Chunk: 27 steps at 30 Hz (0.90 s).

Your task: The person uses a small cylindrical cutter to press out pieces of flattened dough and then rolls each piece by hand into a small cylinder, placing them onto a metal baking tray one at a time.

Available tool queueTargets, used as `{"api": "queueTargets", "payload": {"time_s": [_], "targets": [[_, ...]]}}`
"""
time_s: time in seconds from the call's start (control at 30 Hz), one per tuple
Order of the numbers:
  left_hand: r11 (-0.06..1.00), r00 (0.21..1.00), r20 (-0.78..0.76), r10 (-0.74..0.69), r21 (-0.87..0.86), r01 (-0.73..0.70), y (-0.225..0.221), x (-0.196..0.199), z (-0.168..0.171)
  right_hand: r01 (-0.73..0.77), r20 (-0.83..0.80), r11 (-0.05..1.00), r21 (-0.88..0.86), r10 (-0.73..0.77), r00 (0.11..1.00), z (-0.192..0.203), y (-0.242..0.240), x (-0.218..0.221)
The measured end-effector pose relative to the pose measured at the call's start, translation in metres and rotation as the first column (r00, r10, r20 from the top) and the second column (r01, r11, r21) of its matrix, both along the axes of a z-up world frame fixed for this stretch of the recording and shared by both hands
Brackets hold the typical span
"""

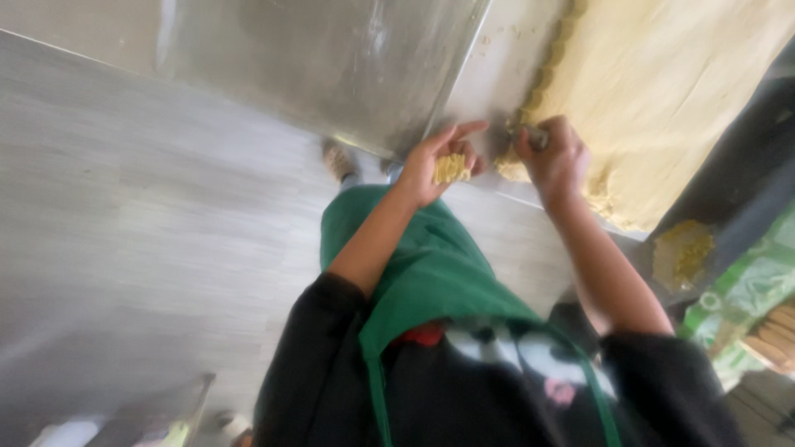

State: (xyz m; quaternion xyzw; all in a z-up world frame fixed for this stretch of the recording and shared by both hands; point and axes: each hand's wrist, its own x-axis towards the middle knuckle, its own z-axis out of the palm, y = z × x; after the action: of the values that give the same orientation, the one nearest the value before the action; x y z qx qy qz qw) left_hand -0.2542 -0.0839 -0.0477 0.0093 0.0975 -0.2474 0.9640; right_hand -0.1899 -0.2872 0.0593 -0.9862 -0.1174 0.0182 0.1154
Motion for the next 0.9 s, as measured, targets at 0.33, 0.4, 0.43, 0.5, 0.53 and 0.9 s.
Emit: {"api": "queueTargets", "payload": {"time_s": [0.33, 0.4, 0.43, 0.5, 0.53, 0.9], "targets": [[0.825, 0.968, -0.014, -0.25, 0.521, 0.22, -0.096, -0.004, -0.049, -0.381, -0.262, 0.924, 0.007, 0.37, 0.891, 0.026, -0.036, 0.018], [0.813, 0.976, 0.009, -0.218, 0.555, 0.177, -0.105, 0.002, -0.048, 0.054, -0.391, 0.971, 0.233, 0.043, 0.919, 0.001, -0.04, 0.014], [0.781, 0.981, 0.112, -0.157, 0.622, 0.054, -0.106, 0.002, -0.047, 0.278, -0.479, 0.908, 0.314, -0.102, 0.872, -0.015, -0.04, 0.012], [0.683, 0.94, 0.335, -0.059, 0.701, -0.207, -0.107, 0.005, -0.041, 0.616, -0.66, 0.507, 0.603, -0.115, 0.742, -0.039, -0.044, -0.001], [0.774, 0.96, 0.271, -0.064, 0.621, -0.124, -0.107, 0.012, -0.036, 0.727, -0.734, 0.23, 0.647, -0.067, 0.675, -0.045, -0.046, 0.001], [0.995, 0.991, 0.117, 0.072, 0.065, -0.079, -0.072, 0.063, 0.007, -0.115, -0.049, 0.951, 0.289, 0.134, 0.99, 0.089, -0.027, 0.056]]}}
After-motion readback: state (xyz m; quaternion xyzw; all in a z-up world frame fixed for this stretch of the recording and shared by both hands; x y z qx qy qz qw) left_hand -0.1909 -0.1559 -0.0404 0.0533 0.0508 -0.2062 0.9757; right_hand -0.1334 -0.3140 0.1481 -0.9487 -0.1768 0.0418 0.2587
